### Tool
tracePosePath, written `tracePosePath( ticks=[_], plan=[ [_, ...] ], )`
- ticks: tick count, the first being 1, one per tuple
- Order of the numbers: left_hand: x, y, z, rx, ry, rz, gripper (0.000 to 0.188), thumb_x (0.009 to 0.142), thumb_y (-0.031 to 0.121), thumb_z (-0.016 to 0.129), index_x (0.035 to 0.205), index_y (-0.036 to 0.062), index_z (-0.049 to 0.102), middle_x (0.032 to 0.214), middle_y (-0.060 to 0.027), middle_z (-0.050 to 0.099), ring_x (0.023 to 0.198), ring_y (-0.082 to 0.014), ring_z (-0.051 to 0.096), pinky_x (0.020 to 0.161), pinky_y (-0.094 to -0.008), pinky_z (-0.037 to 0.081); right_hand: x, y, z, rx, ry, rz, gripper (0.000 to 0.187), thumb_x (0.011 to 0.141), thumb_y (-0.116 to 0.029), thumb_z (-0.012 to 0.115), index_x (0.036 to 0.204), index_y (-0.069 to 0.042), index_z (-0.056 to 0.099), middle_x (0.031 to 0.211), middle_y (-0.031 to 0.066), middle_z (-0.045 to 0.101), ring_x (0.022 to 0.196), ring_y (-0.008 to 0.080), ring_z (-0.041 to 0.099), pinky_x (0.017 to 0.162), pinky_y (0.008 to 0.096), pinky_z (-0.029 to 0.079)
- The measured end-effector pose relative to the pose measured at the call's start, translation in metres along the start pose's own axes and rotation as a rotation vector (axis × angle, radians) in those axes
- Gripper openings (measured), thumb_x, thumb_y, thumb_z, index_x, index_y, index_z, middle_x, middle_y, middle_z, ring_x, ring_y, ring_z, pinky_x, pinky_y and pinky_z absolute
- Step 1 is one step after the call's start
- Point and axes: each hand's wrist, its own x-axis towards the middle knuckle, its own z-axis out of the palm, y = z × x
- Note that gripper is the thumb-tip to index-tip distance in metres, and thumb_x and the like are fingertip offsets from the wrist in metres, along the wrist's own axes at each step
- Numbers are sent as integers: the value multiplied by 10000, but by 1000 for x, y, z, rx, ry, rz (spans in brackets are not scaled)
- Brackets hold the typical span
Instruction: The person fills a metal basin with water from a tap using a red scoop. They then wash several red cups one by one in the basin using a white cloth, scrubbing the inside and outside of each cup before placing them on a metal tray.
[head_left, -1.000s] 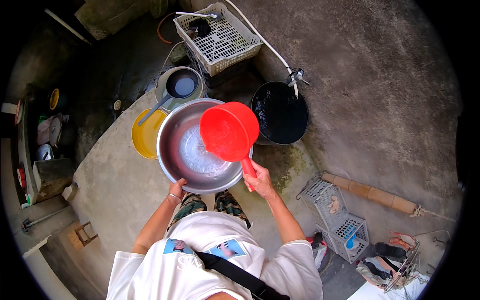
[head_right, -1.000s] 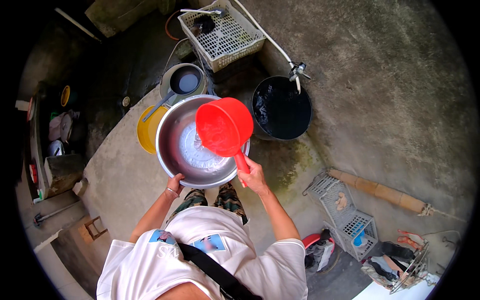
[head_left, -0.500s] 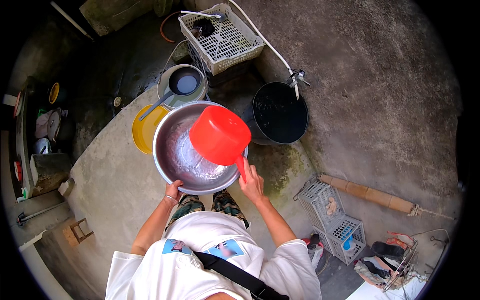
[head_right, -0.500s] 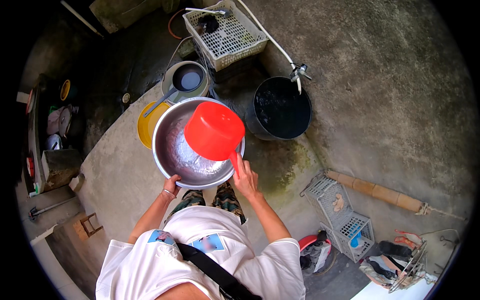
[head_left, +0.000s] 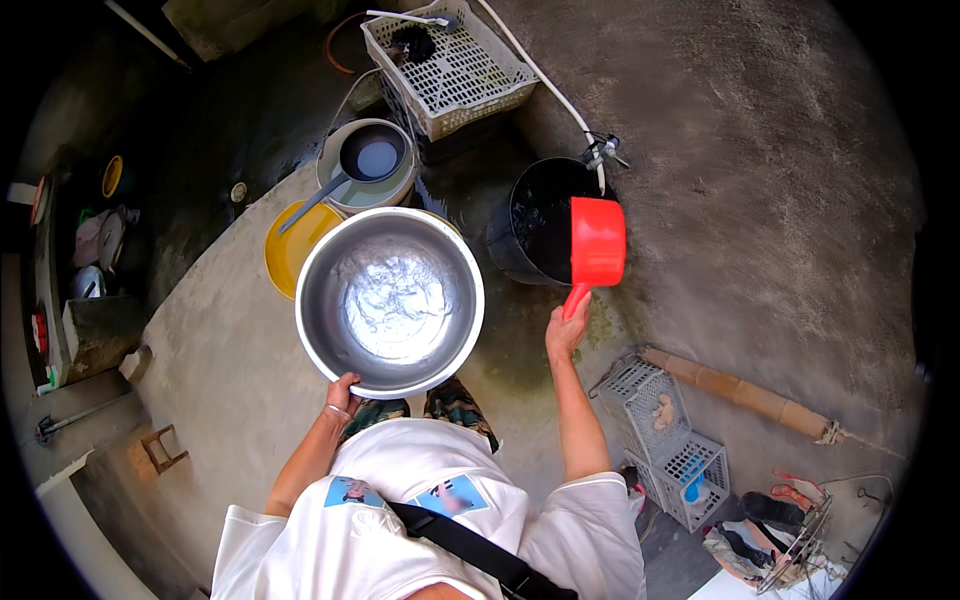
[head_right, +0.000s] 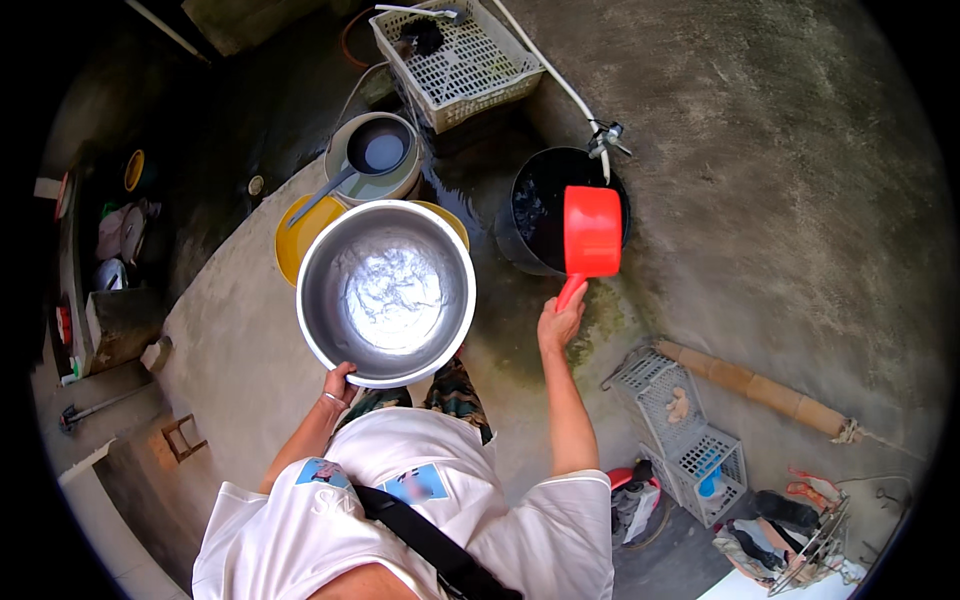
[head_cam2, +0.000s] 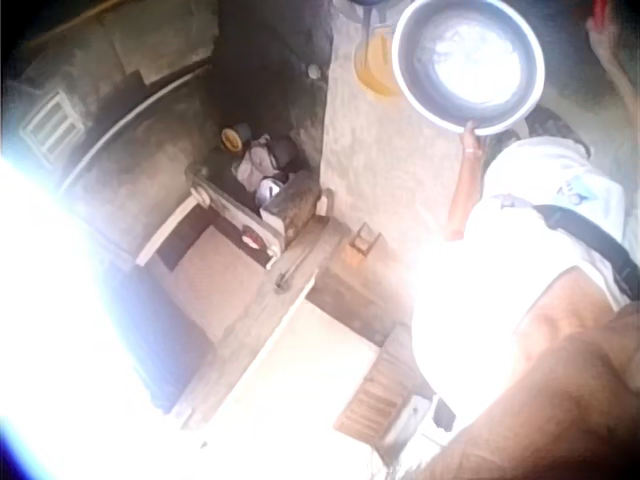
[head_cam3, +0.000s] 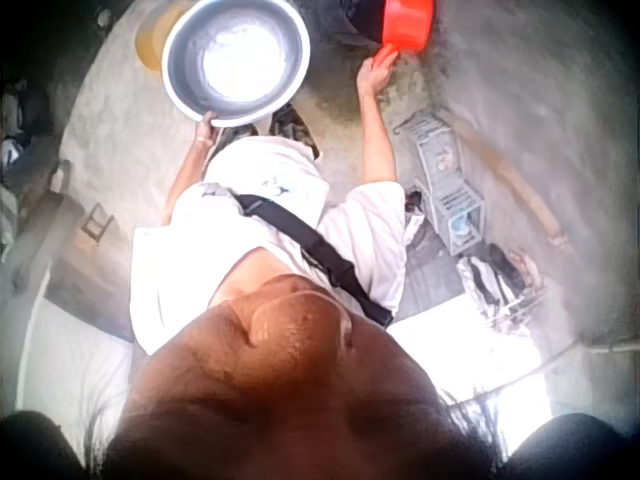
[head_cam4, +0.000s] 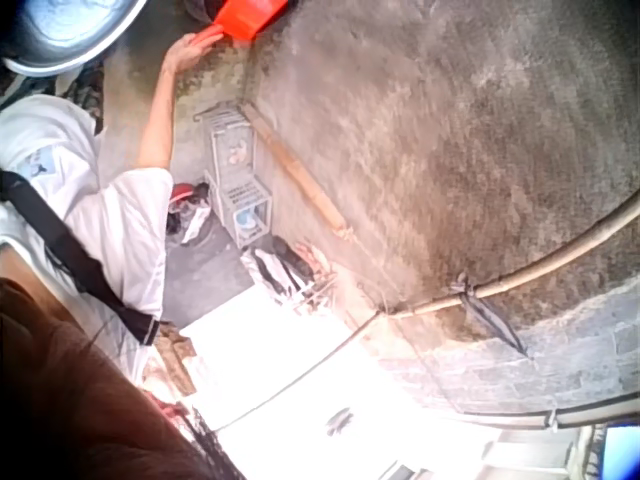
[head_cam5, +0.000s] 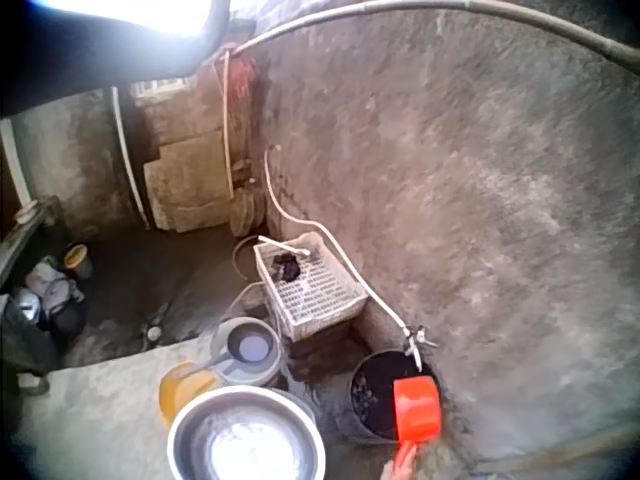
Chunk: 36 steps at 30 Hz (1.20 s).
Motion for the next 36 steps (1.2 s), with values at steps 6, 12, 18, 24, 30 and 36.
tracePosePath(
  ticks=[6, 12, 18, 24, 30, 36],
  plan=[
    [-34, -3, -25, -85, 124, -8, 210, 745, 11, 506, 941, -60, 483, 860, -131, 564, 823, -262, 600, 841, -406, 505, 58, 48, 34, -360, -83, 177, 727, 762, -177, 563, 1390, -92, 207, 999, 248, 526, 847, 403, 583, 740, 487, 468],
    [-47, -15, -75, -153, 195, 46, 49, 748, 25, 534, 792, 5, 522, 769, -77, 549, 786, -213, 582, 794, -347, 503, 74, 46, 58, -430, -150, 203, 706, 758, -185, 568, 1372, -80, 237, 993, 268, 537, 863, 413, 582, 737, 485, 475],
    [-76, -17, -79, -261, 263, 69, 93, 743, 19, 538, 829, -17, 534, 851, -94, 573, 857, -223, 577, 918, -348, 454, 79, 68, 102, -352, -135, 143, 595, 744, -158, 600, 1284, -40, 377, 851, 219, 583, 801, 377, 597, 686, 475, 485],
    [-82, -33, -93, -369, 246, 118, 188, 730, 24, 550, 905, -39, 528, 938, -119, 586, 930, -253, 569, 963, -382, 420, 98, 62, 108, 745, -357, 687, 236, 767, -58, 579, 989, -30, 505, 687, 75, 527, 546, 168, 515, 430, 325, 425],
    [-72, -35, -106, -428, 247, 119, 101, 732, 8, 545, 829, -11, 529, 856, -97, 573, 879, -225, 570, 939, -366, 436, 93, 74, 89, 1408, -433, 880, 124, 807, -59, 555, 905, -14, 494, 807, 100, 540, 597, 144, 488, 489, 255, 405],
    [-59, -24, -92, -363, 243, 125, 93, 738, 16, 539, 826, -14, 528, 847, -106, 572, 870, -236, 576, 917, -367, 454, 64, 53, 49, 1508, -538, 736, 214, 822, -60, 536, 1018, -17, 464, 850, 105, 528, 593, 129, 469, 463, 228, 394]
  ],
)
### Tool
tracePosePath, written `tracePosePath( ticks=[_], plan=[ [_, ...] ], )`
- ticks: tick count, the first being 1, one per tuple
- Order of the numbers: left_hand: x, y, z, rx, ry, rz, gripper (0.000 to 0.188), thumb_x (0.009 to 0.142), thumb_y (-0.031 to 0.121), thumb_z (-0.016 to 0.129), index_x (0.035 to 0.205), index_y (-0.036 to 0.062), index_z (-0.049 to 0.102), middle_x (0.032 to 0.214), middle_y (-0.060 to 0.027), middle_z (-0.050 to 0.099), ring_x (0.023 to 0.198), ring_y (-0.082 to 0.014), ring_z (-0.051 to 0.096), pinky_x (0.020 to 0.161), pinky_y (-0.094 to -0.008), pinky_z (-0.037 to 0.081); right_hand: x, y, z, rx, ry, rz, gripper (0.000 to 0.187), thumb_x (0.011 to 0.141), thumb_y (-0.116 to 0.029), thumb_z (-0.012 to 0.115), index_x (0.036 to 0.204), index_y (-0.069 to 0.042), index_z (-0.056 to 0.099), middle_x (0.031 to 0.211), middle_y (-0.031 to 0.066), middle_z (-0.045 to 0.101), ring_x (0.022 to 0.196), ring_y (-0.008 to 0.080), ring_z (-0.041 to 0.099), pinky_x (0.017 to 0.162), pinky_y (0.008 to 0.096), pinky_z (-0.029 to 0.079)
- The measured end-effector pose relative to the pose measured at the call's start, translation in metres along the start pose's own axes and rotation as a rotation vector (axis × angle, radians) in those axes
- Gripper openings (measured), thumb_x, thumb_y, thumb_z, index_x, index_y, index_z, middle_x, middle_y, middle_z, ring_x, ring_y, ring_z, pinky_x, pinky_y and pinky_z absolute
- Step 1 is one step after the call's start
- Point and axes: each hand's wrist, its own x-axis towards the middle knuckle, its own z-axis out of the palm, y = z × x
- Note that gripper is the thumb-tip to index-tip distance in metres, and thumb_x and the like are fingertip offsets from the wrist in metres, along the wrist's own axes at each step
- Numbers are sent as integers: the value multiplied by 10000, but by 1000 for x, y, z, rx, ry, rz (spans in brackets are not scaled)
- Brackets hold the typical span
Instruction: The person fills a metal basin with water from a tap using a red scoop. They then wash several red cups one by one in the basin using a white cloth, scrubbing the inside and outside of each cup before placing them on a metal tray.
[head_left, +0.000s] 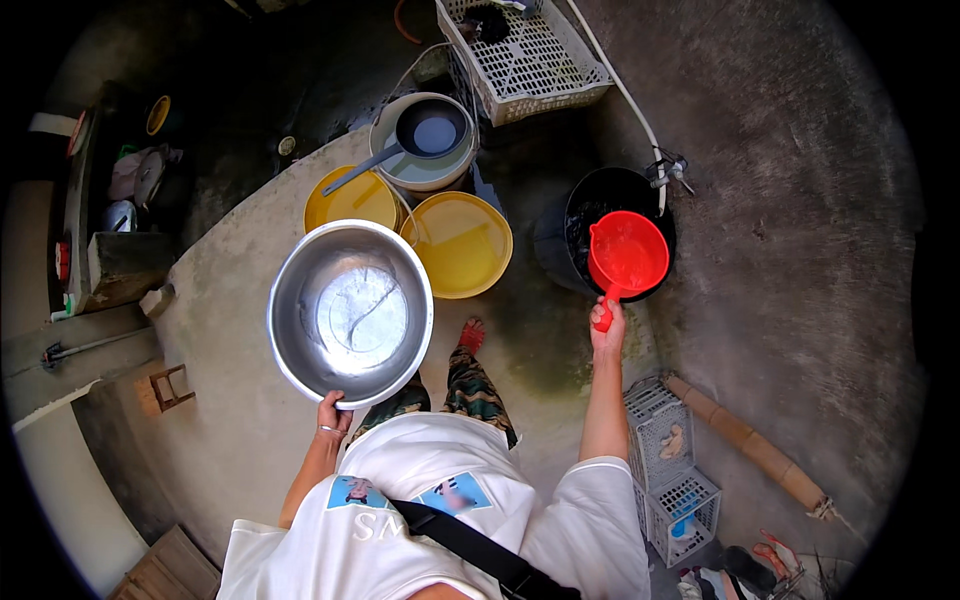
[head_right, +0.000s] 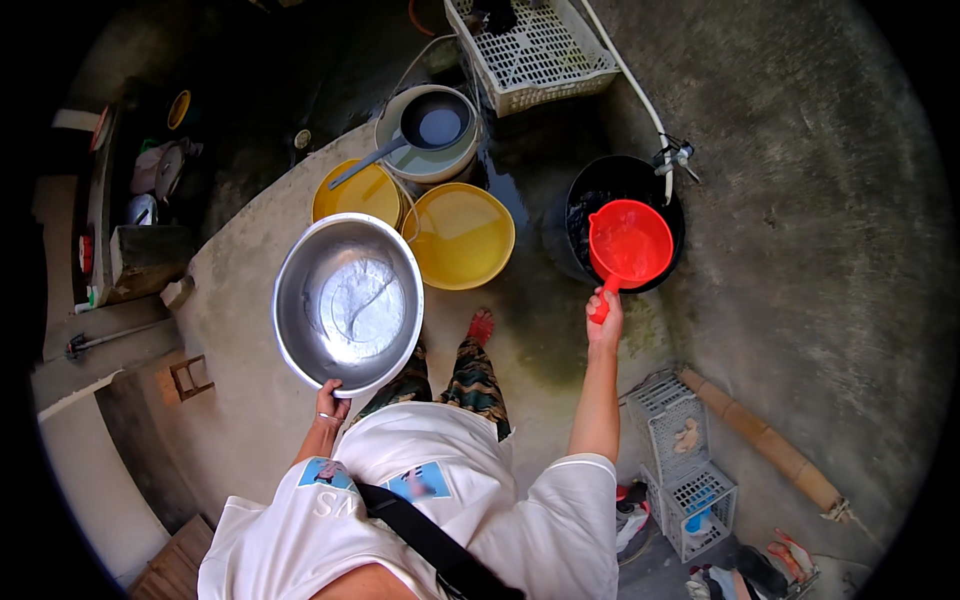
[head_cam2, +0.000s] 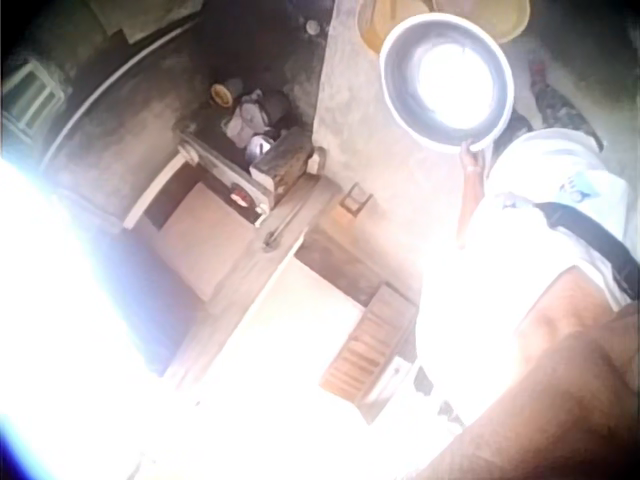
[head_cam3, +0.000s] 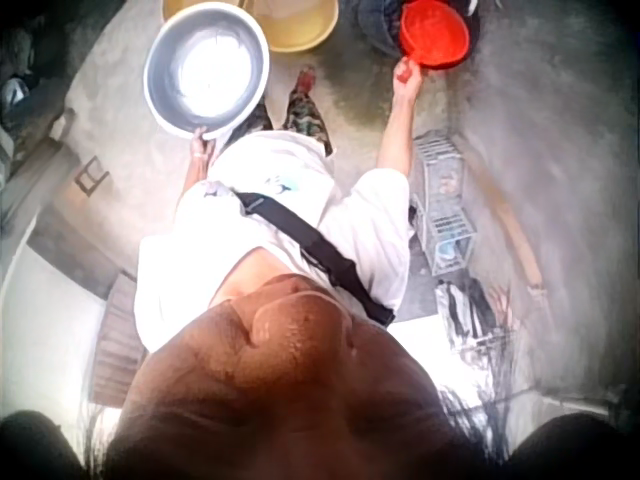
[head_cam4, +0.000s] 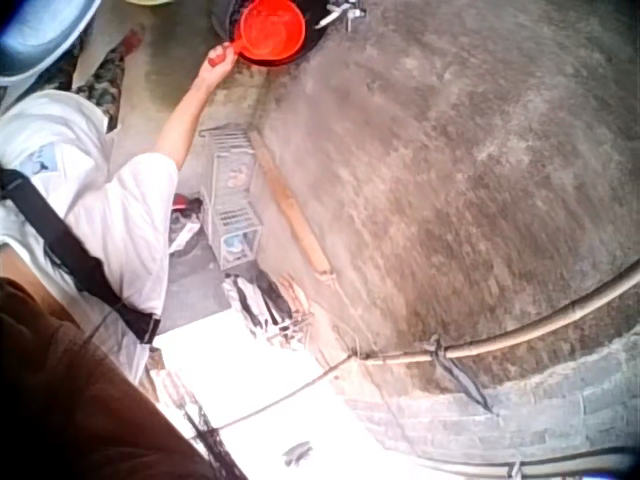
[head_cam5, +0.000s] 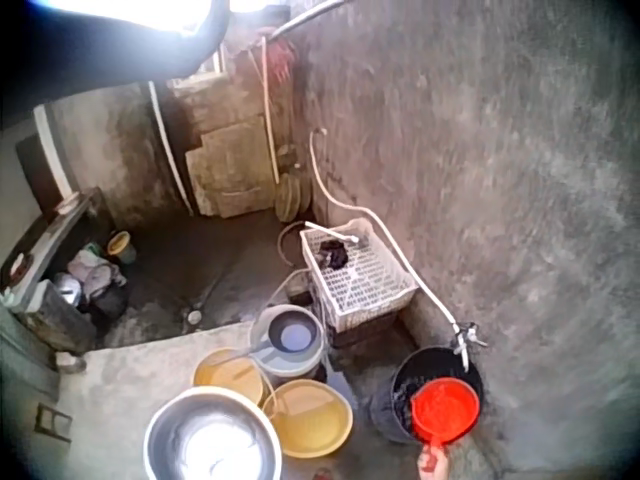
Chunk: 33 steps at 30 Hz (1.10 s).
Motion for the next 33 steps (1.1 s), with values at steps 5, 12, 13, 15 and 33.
tracePosePath(
  ticks=[5, 12, 13, 15, 33],
  plan=[
    [16, 1, 24, 121, 35, -10, 67, 748, 36, 551, 696, 38, 508, 689, -51, 519, 669, -177, 551, 676, -295, 503, -65, -11, 34, -99, -182, 30, 311, 838, -71, 521, 1133, -39, 427, 922, 107, 516, 598, 111, 454, 454, 216, 389],
    [33, 0, 48, 263, -127, -46, 89, 733, 15, 535, 817, -4, 509, 734, -63, 534, 662, -186, 576, 697, -332, 544, -153, -9, 107, -297, -331, 147, 475, 829, -33, 501, 1285, -21, 368, 917, 104, 517, 555, 114, 463, 392, 222, 403],
    [36, -2, 53, 273, -150, -50, 125, 730, 9, 532, 850, -12, 502, 746, -66, 536, 674, -191, 582, 702, -335, 547, -161, -7, 114, -329, -364, 168, 488, 826, -31, 505, 1293, -19, 364, 917, 103, 518, 551, 114, 465, 389, 223, 404],
    [26, -2, 76, 303, -165, -29, 141, 724, -1, 529, 861, -19, 500, 760, -73, 539, 690, -194, 580, 711, -328, 537, -174, 0, 127, -383, -405, 200, 547, 806, -8, 520, 1325, -23, 349, 909, 103, 524, 541, 113, 482, 381, 227, 415],
    [6, -1, 97, 389, -230, 31, 280, 688, -7, 550, 963, -42, 514, 798, -94, 560, 677, -212, 575, 639, -339, 520, -197, 62, 162, -1030, -473, 48, 624, 748, 26, 540, 1346, -43, 376, 824, 57, 541, 532, 80, 500, 420, 215, 404]
  ],
)
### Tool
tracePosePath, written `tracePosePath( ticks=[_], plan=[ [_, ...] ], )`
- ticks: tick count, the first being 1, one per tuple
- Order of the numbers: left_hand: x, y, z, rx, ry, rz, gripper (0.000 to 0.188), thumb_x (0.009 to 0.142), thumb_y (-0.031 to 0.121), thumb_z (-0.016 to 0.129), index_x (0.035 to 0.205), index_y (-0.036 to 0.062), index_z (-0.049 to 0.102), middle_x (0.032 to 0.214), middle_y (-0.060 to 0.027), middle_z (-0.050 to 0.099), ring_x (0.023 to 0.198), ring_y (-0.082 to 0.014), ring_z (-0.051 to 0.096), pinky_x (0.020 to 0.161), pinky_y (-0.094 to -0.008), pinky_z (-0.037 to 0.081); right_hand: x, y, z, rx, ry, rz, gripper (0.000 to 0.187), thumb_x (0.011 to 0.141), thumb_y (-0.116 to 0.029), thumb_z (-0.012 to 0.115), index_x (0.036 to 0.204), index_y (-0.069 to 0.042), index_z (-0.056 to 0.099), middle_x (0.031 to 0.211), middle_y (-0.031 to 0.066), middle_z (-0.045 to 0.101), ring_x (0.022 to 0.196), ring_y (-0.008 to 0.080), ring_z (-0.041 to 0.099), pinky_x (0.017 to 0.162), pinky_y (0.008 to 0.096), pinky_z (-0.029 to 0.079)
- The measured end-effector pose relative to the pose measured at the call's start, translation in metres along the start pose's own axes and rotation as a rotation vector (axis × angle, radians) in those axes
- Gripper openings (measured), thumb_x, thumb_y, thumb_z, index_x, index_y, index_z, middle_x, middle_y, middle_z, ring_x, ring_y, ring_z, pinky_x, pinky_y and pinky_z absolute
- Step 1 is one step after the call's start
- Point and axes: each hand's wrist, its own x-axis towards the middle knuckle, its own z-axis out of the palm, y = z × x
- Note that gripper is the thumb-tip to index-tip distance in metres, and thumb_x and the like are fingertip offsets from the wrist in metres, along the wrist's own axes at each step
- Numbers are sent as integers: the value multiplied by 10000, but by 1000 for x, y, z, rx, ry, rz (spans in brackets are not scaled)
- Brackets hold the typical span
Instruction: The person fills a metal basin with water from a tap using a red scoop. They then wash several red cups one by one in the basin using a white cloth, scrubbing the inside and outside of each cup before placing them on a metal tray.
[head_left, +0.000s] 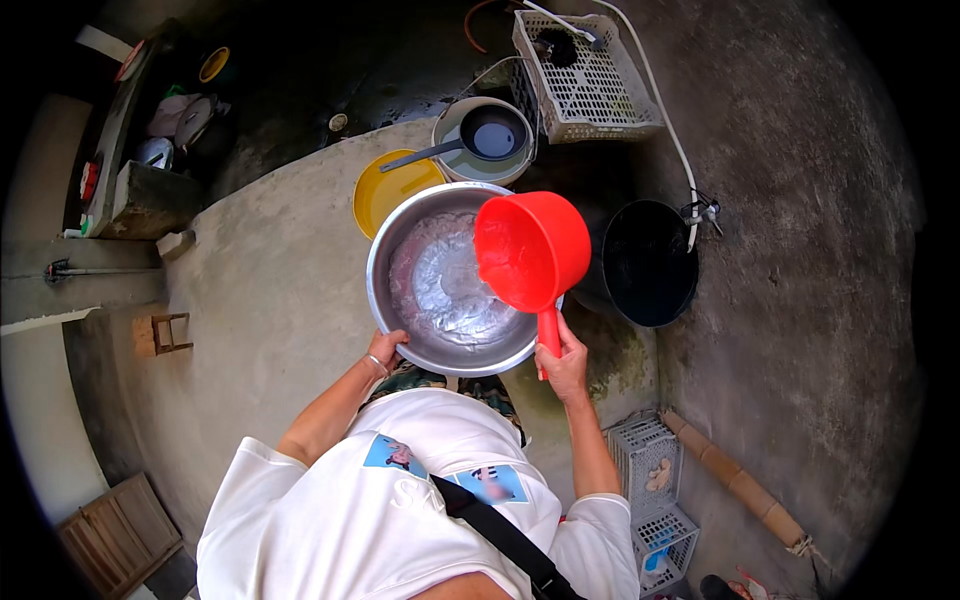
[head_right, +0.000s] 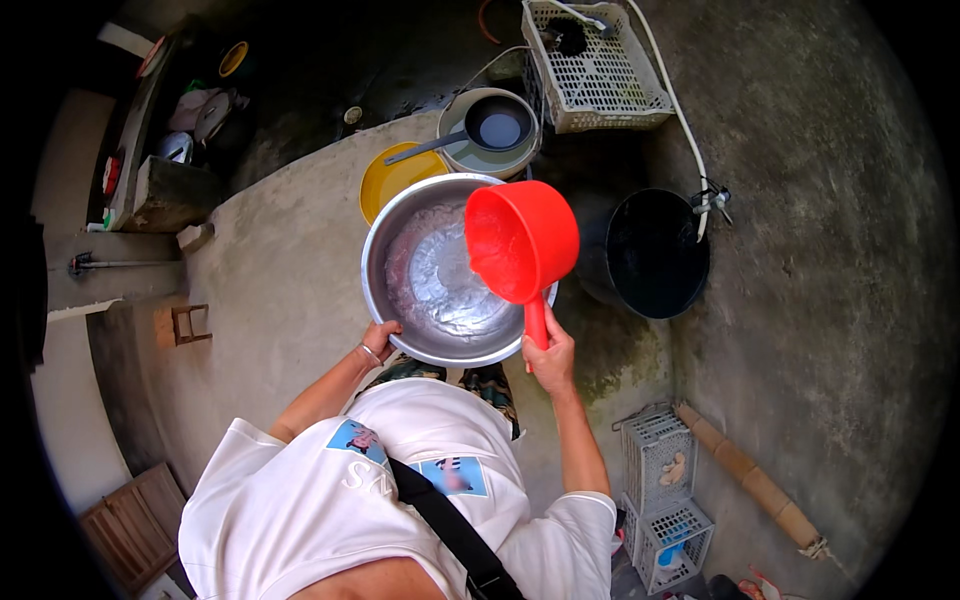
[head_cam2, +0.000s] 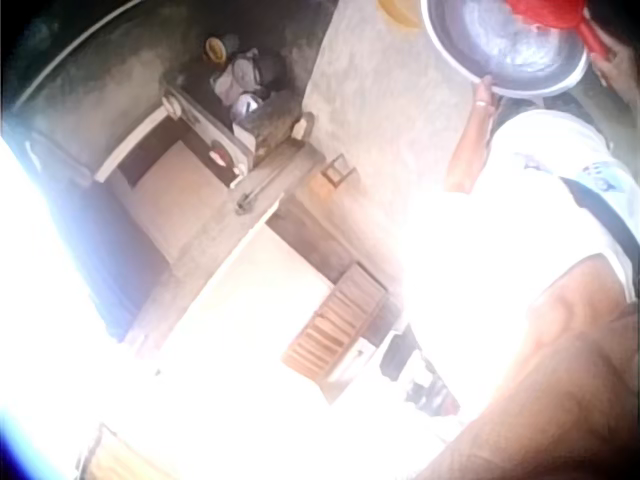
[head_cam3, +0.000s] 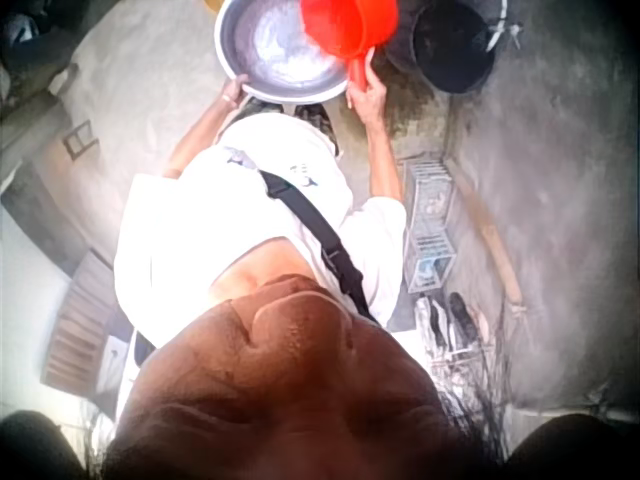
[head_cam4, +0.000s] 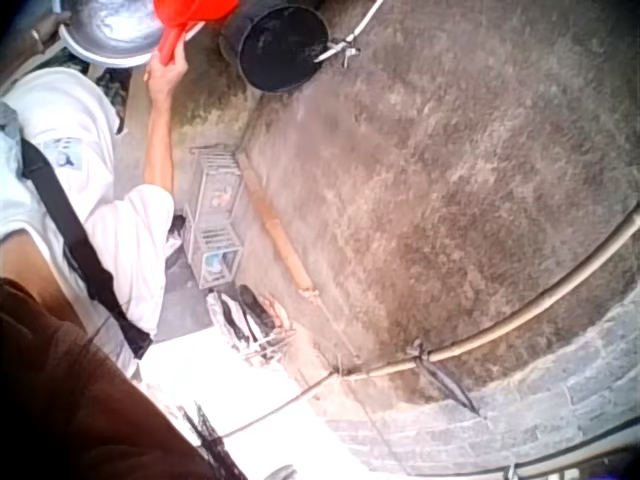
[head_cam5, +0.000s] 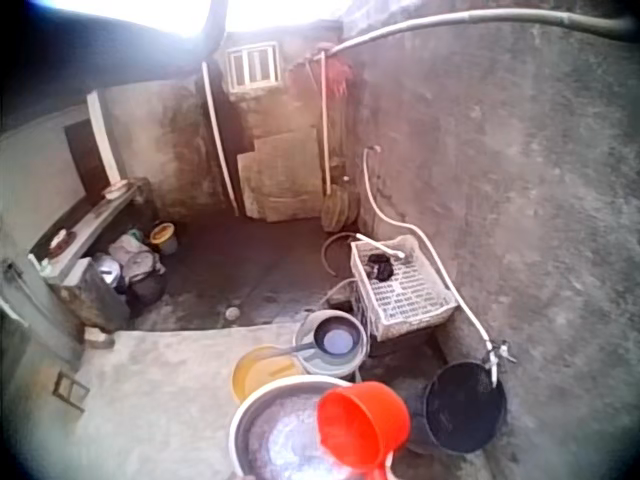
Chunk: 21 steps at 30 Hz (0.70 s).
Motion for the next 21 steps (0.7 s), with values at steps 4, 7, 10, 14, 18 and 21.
tracePosePath(
  ticks=[4, 7, 10, 14, 18, 21],
  plan=[
    [-11, 3, 4, -18, 1, -26, 215, 701, 2, 549, 911, -26, 514, 759, -65, 542, 671, -176, 558, 633, -314, 504, 7, 25, 0, -282, 97, -153, 630, 717, 2, 561, 1325, -26, 401, 923, 119, 592, 735, 162, 588, 637, 284, 477],
    [-2, -10, -8, -41, -33, -68, 167, 712, 11, 548, 871, -20, 509, 745, -59, 534, 668, -163, 550, 640, -307, 495, 8, 19, 4, -448, 148, -392, 641, 701, -7, 563, 1319, -25, 395, 1032, 186, 583, 936, 290, 591, 828, 341, 452],
    [-3, -16, -5, -81, -27, -107, 116, 722, 17, 547, 825, -10, 501, 712, -69, 524, 641, -185, 559, 595, -311, 499, 5, 17, 5, -608, 167, -484, 640, 699, -4, 570, 1314, -38, 397, 1004, 177, 568, 876, 350, 586, 755, 375, 485],
    [-3, -17, 6, -167, -25, -138, 56, 729, 20, 552, 769, 6, 517, 704, -62, 520, 644, -183, 555, 632, -332, 500, 0, 9, 3, -831, 200, -531, 625, 694, 3, 577, 1296, -57, 421, 959, 150, 551, 824, 353, 580, 658, 398, 503],
    [9, -23, -15, -192, -58, -129, 34, 739, 19, 542, 713, 15, 521, 710, -67, 521, 685, -204, 572, 708, -357, 515, 1, 8, -3, -1049, 236, -734, 624, 671, 17, 598, 1273, -59, 450, 960, 118, 544, 804, 292, 598, 625, 368, 511],
    [-6, -8, -1, -208, -34, -110, 40, 745, 37, 545, 725, 16, 518, 722, -75, 530, 707, -214, 585, 726, -365, 522, 2, 11, -8, -1095, 310, -803, 614, 665, 17, 612, 1256, -53, 465, 974, 130, 544, 793, 280, 595, 625, 361, 510]
  ],
)
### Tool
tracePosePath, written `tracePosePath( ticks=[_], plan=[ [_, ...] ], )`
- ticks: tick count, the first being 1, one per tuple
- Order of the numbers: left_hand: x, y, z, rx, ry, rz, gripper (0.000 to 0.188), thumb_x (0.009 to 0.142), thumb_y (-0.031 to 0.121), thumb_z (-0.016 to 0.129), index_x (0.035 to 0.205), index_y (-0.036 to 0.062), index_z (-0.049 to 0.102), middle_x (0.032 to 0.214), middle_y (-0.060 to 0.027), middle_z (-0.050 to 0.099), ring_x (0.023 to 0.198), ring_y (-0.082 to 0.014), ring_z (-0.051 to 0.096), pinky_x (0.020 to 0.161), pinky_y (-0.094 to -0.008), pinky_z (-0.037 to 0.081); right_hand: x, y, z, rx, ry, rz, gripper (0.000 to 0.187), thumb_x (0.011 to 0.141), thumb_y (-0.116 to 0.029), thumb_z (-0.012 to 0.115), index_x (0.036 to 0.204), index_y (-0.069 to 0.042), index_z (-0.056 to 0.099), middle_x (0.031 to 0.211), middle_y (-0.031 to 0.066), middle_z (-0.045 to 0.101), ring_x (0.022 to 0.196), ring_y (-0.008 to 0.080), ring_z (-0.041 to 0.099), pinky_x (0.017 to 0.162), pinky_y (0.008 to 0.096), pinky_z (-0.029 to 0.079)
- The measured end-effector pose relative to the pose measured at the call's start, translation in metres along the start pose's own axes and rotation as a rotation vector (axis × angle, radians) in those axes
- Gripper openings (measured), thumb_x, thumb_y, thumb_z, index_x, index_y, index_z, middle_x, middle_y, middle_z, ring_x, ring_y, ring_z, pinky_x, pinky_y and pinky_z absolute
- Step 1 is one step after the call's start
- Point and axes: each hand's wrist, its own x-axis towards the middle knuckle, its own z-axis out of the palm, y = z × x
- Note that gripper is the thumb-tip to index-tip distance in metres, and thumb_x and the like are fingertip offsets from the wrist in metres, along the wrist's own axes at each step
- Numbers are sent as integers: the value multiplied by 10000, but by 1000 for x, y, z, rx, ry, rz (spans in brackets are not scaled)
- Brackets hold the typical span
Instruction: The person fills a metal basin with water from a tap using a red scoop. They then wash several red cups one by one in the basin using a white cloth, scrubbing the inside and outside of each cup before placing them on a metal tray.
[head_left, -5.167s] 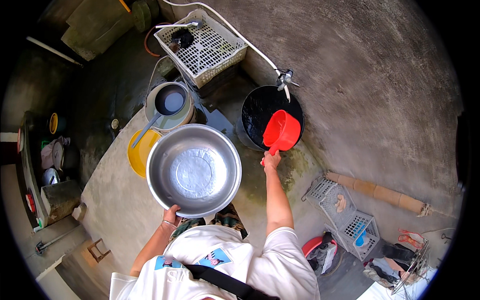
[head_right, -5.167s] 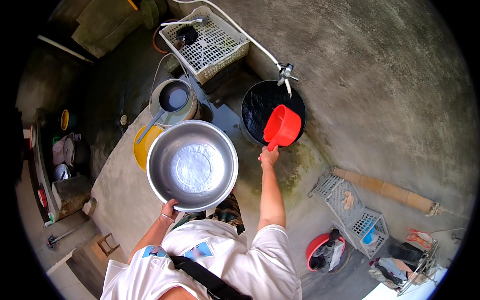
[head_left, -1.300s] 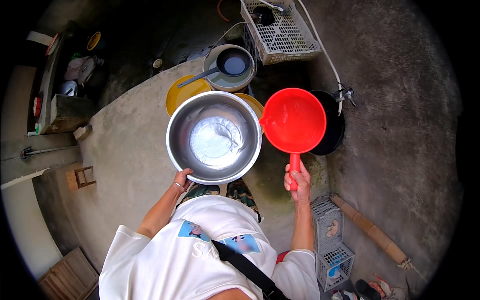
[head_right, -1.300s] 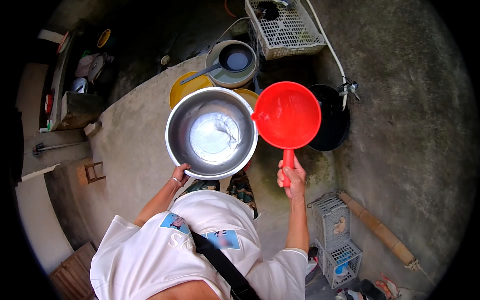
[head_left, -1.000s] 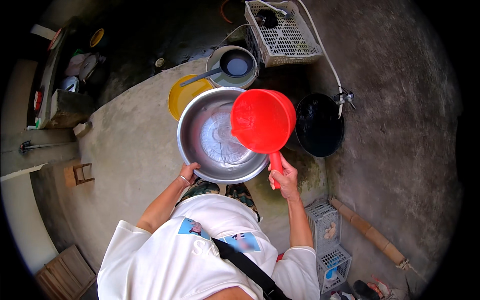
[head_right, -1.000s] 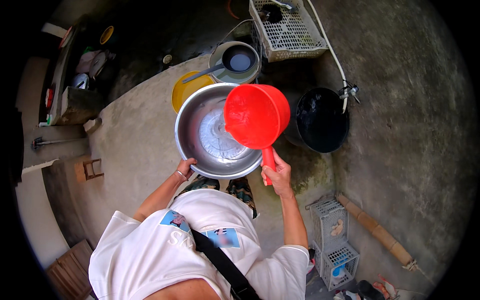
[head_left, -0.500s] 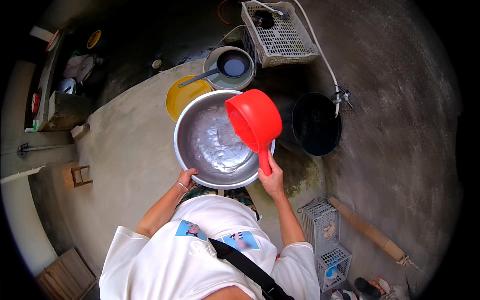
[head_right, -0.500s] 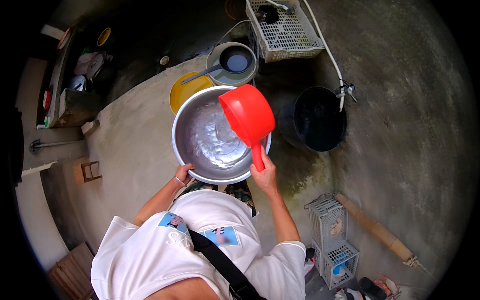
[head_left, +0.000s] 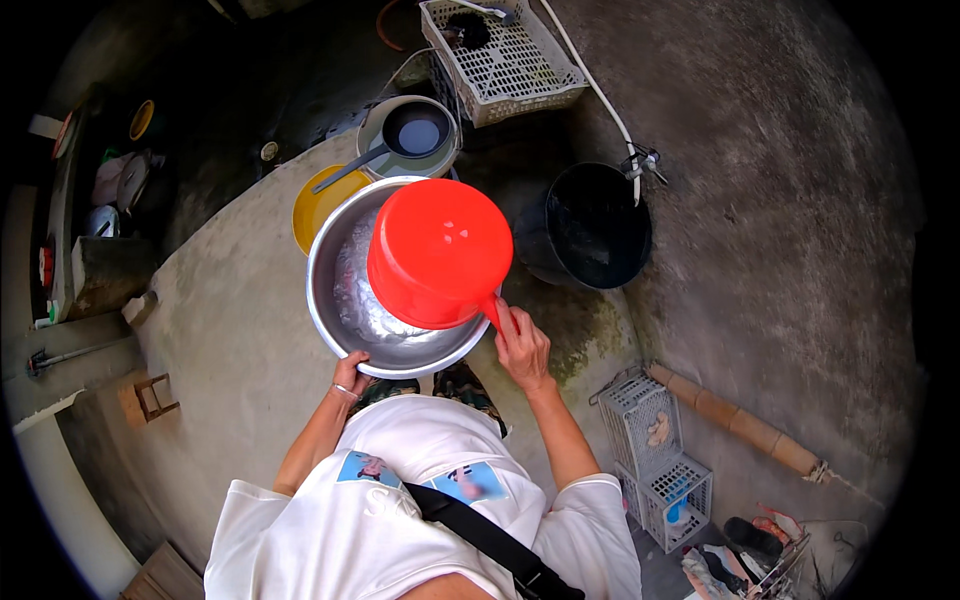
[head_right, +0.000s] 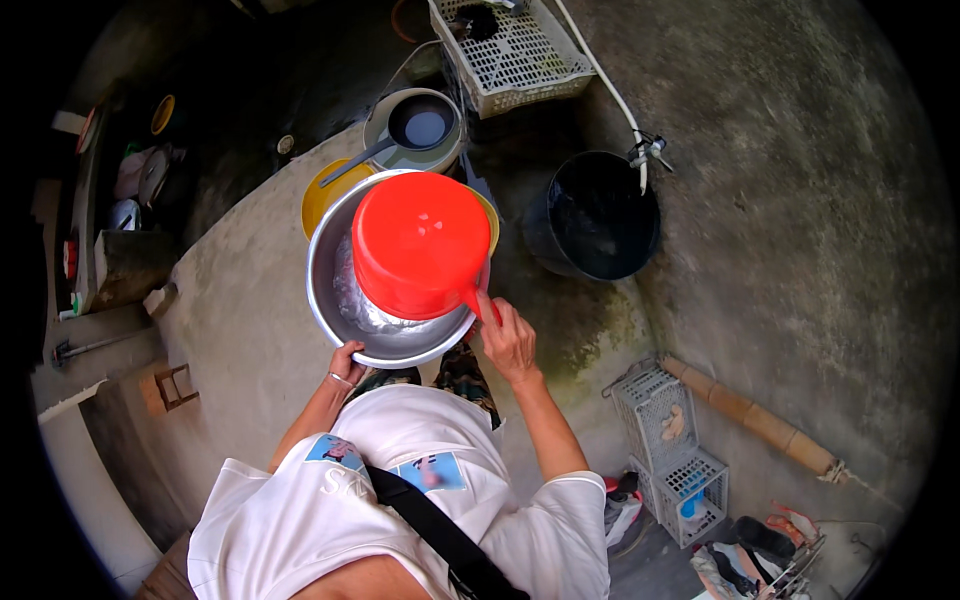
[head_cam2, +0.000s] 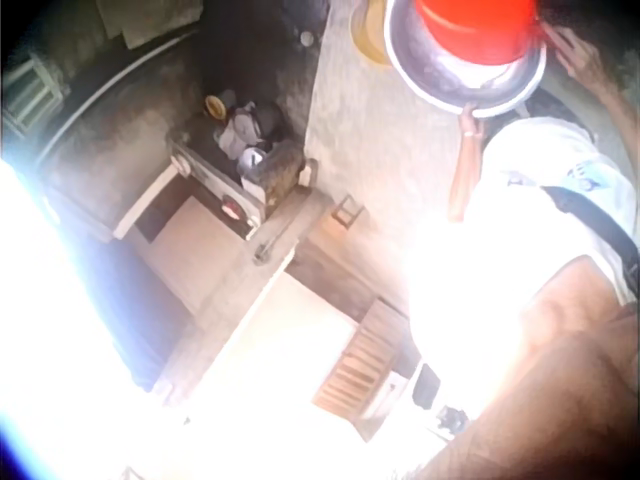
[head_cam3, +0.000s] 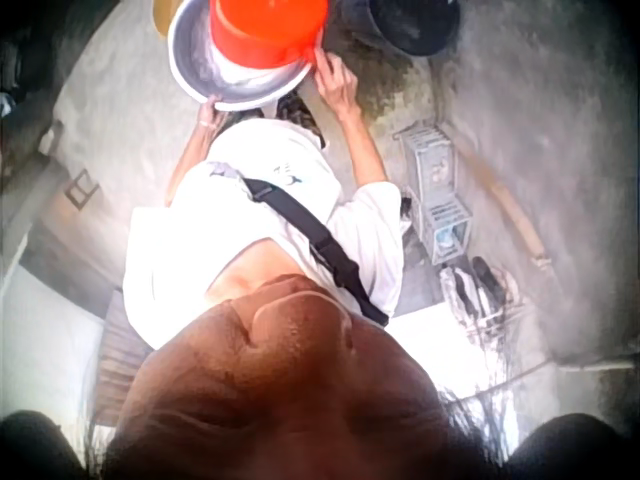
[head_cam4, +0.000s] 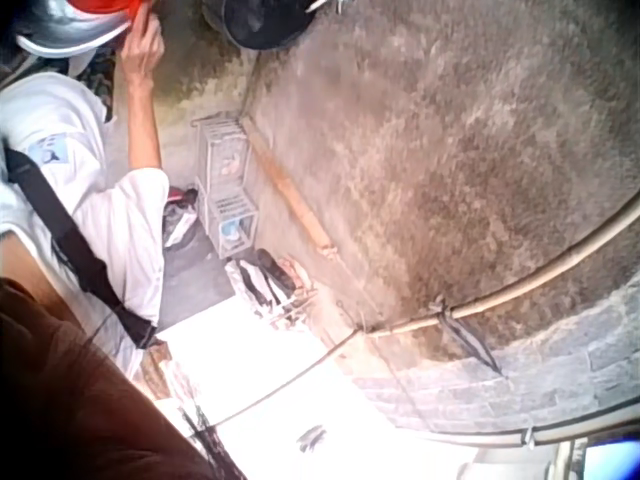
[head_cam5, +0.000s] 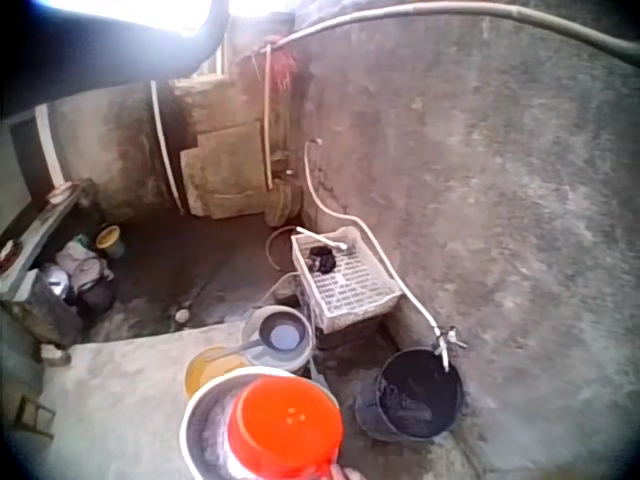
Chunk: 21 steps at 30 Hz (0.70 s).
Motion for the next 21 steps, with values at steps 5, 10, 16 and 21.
tracePosePath(
  ticks=[5, 10, 16, 21],
  plan=[
    [-8, 10, -14, -55, -23, 46, 40, 746, 28, 557, 728, 35, 522, 716, -55, 544, 718, -183, 588, 704, -338, 516, 0, 4, 7, 136, 193, 299, 598, 698, 0, 605, 1272, -33, 441, 992, 161, 553, 809, 309, 589, 651, 361, 500],
    [-20, 10, -36, -130, 55, 103, 43, 742, 6, 563, 738, 41, 539, 749, -46, 568, 744, -169, 588, 753, -321, 510, 10, 39, 18, 767, 243, 825, 599, 767, -2, 574, 1328, -32, 367, 834, 98, 574, 631, 187, 572, 546, 310, 489],
    [-49, 8, -35, -207, 162, 174, 31, 732, -7, 554, 745, 21, 549, 771, -64, 573, 780, -190, 586, 806, -343, 500, 10, 82, 53, 1269, 86, 1104, 511, 774, -3, 622, 1249, -44, 437, 723, 30, 534, 485, 106, 521, 371, 256, 450],
    [-64, -9, -62, -330, 178, 227, 55, 717, -13, 560, 761, 19, 549, 792, -74, 580, 804, -205, 582, 823, -358, 488, 14, 91, 110, 1324, -209, 1132, 212, 765, -37, 610, 963, -11, 537, 679, 68, 566, 481, 142, 552, 397, 280, 480]
  ],
)
